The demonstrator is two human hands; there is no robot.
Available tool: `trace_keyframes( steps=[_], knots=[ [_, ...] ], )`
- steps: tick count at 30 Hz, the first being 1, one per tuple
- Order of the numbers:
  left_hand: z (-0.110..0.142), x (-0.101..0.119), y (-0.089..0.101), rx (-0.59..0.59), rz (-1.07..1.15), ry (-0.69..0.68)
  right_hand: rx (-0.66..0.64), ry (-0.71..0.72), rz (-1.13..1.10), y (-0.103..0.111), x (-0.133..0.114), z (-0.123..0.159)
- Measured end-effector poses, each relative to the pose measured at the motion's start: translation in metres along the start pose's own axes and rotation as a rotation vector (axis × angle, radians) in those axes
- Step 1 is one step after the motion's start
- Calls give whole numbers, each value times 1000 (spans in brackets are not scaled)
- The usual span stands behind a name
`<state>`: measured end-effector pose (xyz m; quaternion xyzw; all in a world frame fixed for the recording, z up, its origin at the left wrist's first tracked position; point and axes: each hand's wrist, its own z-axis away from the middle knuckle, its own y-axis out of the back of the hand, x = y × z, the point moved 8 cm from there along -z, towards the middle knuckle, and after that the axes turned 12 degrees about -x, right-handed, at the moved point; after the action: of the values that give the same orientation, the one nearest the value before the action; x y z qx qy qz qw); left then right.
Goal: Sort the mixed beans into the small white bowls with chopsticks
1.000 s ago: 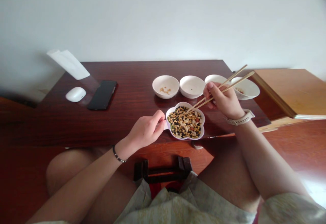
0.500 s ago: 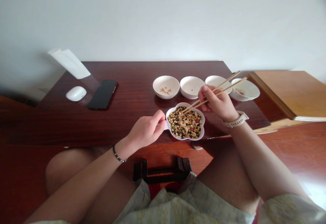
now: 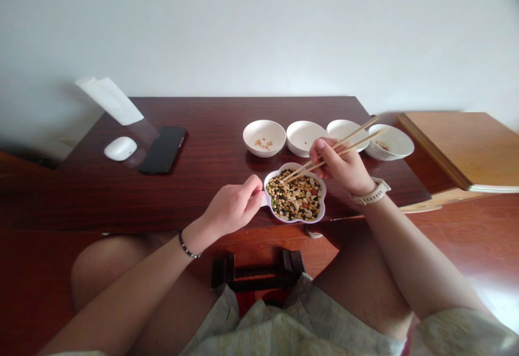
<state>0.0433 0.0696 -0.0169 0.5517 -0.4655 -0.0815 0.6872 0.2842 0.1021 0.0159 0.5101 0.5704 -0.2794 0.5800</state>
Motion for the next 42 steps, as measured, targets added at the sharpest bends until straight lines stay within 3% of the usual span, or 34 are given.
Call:
trace_keyframes(
  steps=[22, 42],
  knots=[
    [-1, 3, 2, 4, 5, -10, -106, 15, -73, -28, 3, -6],
    [-1, 3, 2, 1, 6, -3, -189, -14, -84, -39, 1, -6]
  ],
)
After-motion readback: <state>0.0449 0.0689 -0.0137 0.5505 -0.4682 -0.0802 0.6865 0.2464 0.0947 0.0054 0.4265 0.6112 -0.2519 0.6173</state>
